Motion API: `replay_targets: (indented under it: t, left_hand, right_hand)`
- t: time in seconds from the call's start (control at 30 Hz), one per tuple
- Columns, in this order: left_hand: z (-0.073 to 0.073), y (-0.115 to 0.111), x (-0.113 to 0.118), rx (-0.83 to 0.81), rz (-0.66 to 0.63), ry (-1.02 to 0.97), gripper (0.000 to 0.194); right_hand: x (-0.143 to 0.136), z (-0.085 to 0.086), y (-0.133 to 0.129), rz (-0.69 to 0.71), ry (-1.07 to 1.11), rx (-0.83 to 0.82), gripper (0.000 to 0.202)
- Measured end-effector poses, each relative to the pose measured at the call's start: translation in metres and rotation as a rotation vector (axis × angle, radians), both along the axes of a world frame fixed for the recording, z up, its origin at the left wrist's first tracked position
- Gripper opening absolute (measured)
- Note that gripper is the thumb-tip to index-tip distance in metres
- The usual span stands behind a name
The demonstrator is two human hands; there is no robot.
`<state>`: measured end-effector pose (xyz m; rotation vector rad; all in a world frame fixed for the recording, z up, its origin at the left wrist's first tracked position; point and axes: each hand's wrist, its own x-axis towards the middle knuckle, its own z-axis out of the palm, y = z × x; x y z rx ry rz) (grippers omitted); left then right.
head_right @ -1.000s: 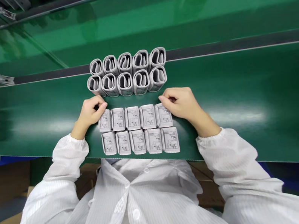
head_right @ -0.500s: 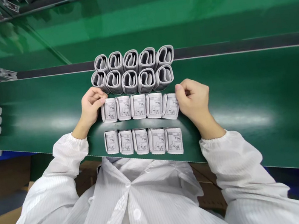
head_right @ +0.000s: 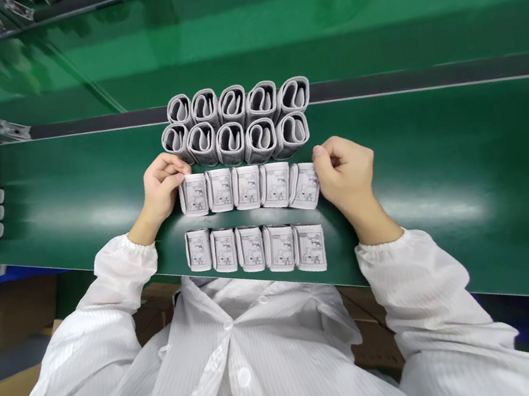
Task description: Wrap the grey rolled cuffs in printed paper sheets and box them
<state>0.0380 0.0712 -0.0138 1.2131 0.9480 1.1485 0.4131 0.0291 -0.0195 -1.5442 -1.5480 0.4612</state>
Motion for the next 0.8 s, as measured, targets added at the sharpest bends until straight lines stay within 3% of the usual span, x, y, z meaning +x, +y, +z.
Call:
replay_targets:
  t: [0.23,0.57,0.8]
  left_hand:
    - [0.0,-0.0003,0.0006,0.035,0.009,-0.01,0.034]
    - [-0.0007,-0.0005,-0.0003,0.085,0.017,0.037,0.053]
    - [-0.0004,0.0005,-0.0003,0.071,0.038,0.06,0.049]
  right_hand:
    - [0.0001,-0.0007,-0.0004,0.004,-0.002,0.039,0.032]
    - [0.0004,-0.0016,0.0004,-0.004,0.013,0.043,0.032]
    - [0.0019,-0.0041,0.0007,0.008,-0.002,0.037,0.035]
